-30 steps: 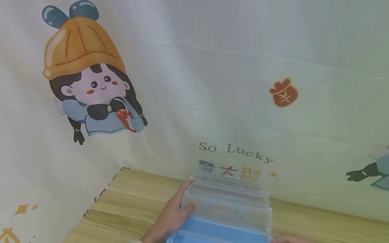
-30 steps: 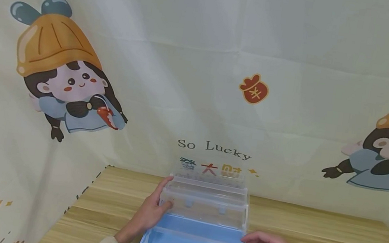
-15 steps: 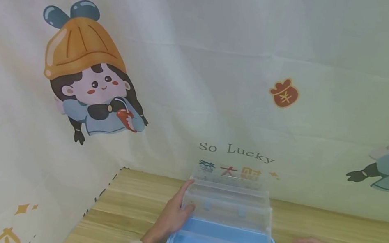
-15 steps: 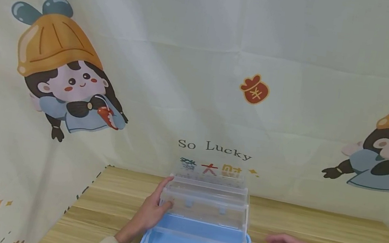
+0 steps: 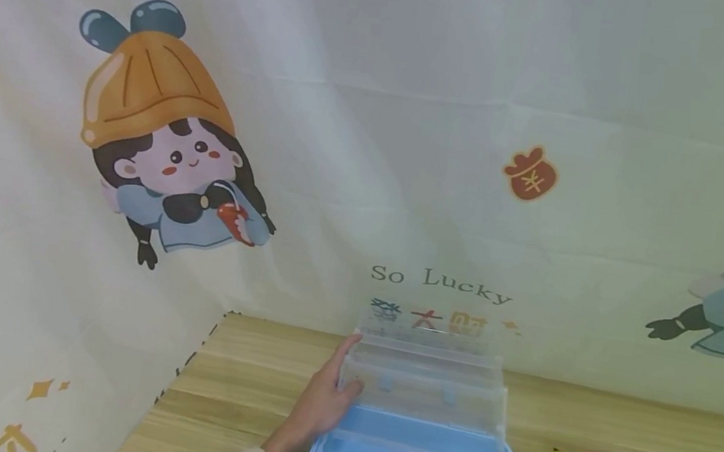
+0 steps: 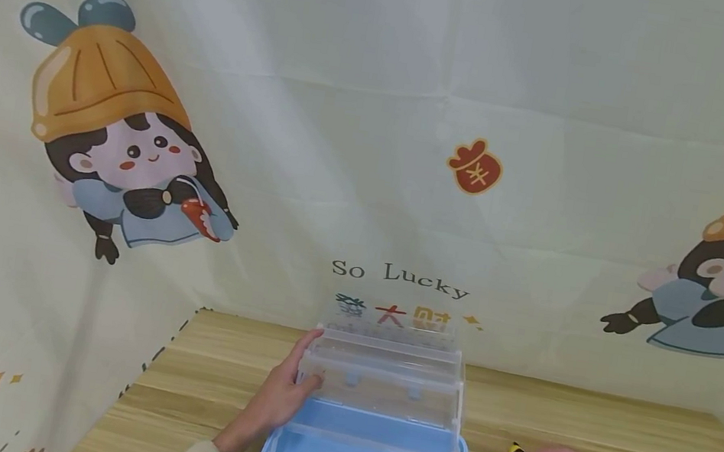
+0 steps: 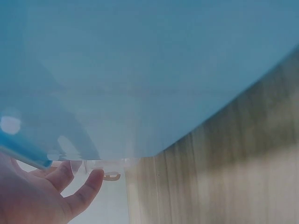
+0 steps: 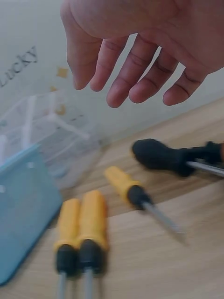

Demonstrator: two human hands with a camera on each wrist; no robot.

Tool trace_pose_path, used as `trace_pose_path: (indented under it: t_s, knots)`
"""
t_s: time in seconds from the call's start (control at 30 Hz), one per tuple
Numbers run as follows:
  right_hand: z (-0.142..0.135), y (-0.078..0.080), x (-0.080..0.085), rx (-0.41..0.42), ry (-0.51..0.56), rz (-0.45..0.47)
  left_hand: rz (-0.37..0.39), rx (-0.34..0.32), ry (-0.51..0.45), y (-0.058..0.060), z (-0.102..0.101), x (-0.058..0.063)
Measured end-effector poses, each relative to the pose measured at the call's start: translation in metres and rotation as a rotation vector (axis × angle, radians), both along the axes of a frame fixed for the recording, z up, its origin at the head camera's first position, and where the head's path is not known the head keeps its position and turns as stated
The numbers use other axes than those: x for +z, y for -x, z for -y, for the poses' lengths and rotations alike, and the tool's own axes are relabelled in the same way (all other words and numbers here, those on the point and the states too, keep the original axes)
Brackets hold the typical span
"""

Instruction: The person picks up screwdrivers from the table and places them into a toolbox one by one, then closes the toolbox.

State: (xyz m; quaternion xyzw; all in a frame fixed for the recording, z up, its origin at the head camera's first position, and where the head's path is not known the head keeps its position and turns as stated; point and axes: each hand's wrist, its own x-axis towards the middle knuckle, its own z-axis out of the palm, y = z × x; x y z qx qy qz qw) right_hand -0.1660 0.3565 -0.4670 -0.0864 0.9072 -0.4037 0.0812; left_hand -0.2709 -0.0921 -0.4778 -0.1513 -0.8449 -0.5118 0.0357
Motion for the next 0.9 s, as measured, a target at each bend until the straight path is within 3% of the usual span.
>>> trace_pose_path:
  t_s: [0.17,0.57,0.9]
  knots:
    - [-0.020,-0.002,-0.015,-0.050,0.009,-0.008,-0.004,0.001,0.011,-0.001,0.000,0.000]
    - [-0.047,-0.006,-0.032,-0.275,0.017,0.148,-0.002,0.004,0.011,-0.001,0.001,0.000]
    - [-0.055,-0.007,-0.038,-0.273,-0.029,0.181,-0.001,0.004,0.012,-0.002,0.001,-0.001]
